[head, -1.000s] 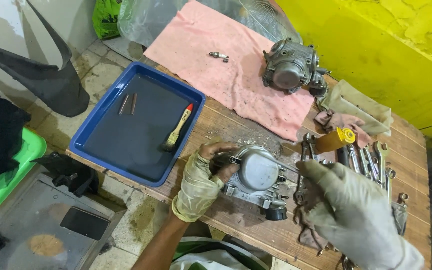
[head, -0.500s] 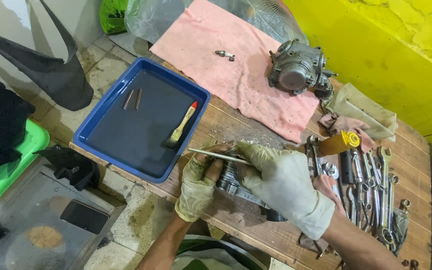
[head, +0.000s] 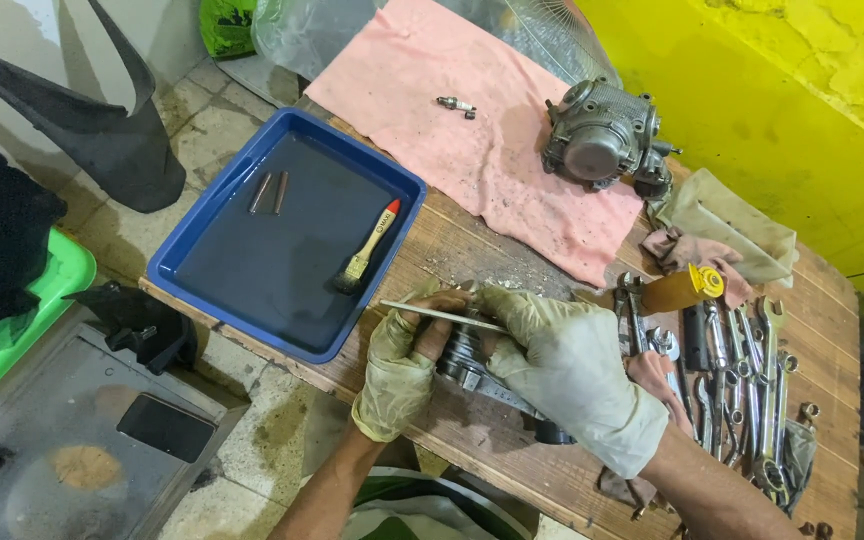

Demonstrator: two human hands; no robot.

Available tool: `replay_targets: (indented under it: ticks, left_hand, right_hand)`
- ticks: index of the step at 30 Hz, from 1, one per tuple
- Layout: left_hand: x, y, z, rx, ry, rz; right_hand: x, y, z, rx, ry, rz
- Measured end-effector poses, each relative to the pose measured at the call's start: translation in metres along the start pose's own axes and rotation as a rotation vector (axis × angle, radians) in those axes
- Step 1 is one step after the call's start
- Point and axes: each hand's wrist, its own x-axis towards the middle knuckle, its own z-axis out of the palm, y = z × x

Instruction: Disassembling and inspecting a motorcycle engine cylinder head using a screwdriver and wrenches.

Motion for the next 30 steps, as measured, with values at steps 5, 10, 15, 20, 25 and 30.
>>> replay_targets:
  ticks: [5, 10, 15, 20, 25, 30]
  left_hand:
    - [0.0, -0.002, -0.002, -0.041, -0.035, 0.017]
    - [0.002, 0.001, -0.003, -0.027, -0.046, 0.001]
    - [0.004, 0.0, -0.009, -0.007, -0.115, -0.002]
    - [0.003, -0.001, -0.004, -0.045, -0.07, -0.01]
    - [0.005, 0.003, -0.005, -0.047, -0.062, -0.023]
    - [0.005, 0.002, -0.005, -0.045, -0.072, -0.021]
  right_hand:
    - [-0.008, 0.001, 0.005, 0.064, 0.006, 0.008]
    - [0.001, -0.001, -0.002, 0.079, 0.006, -0.034]
    - [-0.01, 0.005, 0.007, 0.133, -0.001, -0.005]
    - [-0.01, 0.007, 0.006, 0.131, -0.003, -0.02]
    - [-0.006, 0.006, 0.002, 0.11, -0.004, -0.052]
    - [-0.003, 0.005, 0.003, 0.12, 0.037, -0.115]
